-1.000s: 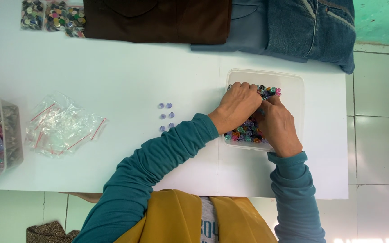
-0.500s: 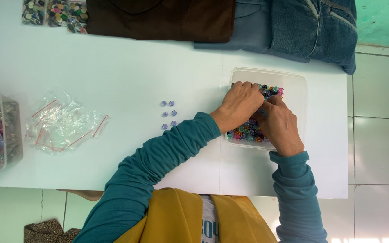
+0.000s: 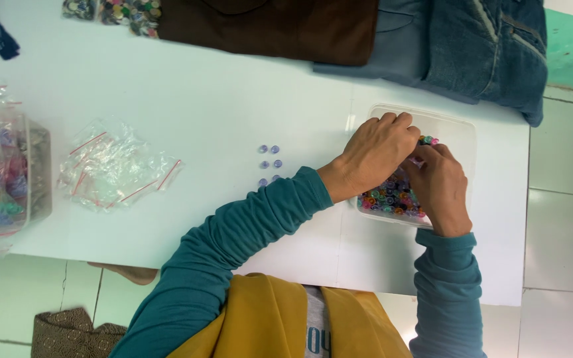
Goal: Sorting small colorful buttons from a container and placing them into small plastic bags.
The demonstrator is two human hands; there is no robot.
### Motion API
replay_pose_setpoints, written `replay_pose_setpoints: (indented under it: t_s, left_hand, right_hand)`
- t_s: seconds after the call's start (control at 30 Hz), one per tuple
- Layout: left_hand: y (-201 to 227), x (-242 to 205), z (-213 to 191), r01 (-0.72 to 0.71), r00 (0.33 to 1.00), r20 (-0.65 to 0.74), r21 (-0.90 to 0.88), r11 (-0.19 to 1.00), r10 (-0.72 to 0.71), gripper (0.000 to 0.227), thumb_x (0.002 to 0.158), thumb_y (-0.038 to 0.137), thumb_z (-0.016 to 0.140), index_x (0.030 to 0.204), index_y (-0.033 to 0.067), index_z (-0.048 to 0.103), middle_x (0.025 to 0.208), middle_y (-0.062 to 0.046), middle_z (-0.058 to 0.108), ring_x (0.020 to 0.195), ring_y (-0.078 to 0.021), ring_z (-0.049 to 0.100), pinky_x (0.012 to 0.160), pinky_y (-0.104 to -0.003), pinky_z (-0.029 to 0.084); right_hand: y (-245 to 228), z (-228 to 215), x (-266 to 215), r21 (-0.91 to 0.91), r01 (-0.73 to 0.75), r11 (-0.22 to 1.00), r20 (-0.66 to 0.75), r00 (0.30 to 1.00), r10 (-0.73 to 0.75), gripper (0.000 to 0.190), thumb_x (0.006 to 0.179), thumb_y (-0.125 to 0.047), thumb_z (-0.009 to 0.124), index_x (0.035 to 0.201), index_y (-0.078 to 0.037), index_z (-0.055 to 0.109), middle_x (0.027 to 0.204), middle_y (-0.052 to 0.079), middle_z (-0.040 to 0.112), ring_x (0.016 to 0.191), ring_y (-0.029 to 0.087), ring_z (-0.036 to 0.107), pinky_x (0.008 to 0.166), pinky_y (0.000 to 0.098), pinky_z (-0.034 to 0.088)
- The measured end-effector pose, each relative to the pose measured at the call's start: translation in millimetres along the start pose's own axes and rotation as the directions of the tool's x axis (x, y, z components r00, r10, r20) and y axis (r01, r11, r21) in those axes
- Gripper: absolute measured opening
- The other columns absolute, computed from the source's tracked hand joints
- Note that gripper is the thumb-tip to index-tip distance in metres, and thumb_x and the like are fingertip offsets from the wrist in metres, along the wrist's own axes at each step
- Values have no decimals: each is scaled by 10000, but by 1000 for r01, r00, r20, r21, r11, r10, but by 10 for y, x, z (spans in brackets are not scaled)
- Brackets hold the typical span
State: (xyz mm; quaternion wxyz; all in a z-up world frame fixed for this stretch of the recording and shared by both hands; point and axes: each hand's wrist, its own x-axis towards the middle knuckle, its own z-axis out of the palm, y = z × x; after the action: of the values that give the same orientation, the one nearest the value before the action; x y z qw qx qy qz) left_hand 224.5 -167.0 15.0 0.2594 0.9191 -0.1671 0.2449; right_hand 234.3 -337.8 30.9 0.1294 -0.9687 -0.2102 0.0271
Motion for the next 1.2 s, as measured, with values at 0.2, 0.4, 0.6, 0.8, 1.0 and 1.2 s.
replay_pose_setpoints:
  t_s: [0.2,0.4,0.6,0.8,1.0,1.2]
  left_hand:
    - [-384,-165,-1103,147,988,36,23,989,-148,162,772,83,819,830,69,669,840,-108,611,822,-359,700,683,-477,558]
    - [-1005,-734,-1488,400,901,134,106,910,-412,141,797,138,839,847,130,707,823,-45,617,799,-278,711,736,-440,553]
    - [-1269,-1226,-1573,521,827,165,132,843,-537,124,807,105,832,862,77,725,838,-95,651,833,-327,726,749,-458,561]
    - [-1354,-1419,-1326,572,784,191,149,807,-591,109,814,129,823,872,100,734,839,-80,660,829,-299,730,760,-436,562]
    - [-1369,-1454,-1296,550,806,178,127,825,-565,97,829,141,802,849,73,736,834,-118,659,813,-348,726,716,-470,562]
    - [-1275,-1484,-1512,574,810,96,64,816,-578,104,854,148,768,861,53,727,837,-145,665,830,-379,734,726,-493,569]
  right_hand:
    - [-803,-325,-104,186,258,948,-253,945,-207,103,1038,-19,780,1129,28,767,1032,197,627,746,306,660,643,398,530]
    - [-1715,-62,-71,247,440,863,-301,882,-363,157,965,-78,817,1111,-49,765,1024,103,631,696,213,656,587,332,536]
    - [-2011,708,185,166,406,899,-236,901,-364,141,949,-96,786,1071,-55,730,990,98,627,697,242,684,547,339,549]
    - [-2042,925,294,139,356,924,-120,932,-341,139,946,-75,785,1071,-29,746,966,119,635,713,263,718,566,338,575]
    - [-1994,971,305,129,339,932,-64,941,-333,163,983,-129,758,1130,-60,751,1007,104,630,737,251,714,583,348,586]
    - [-2174,866,232,95,395,914,-146,914,-380,176,975,-121,779,1147,-88,767,1037,83,627,790,246,699,623,388,584]
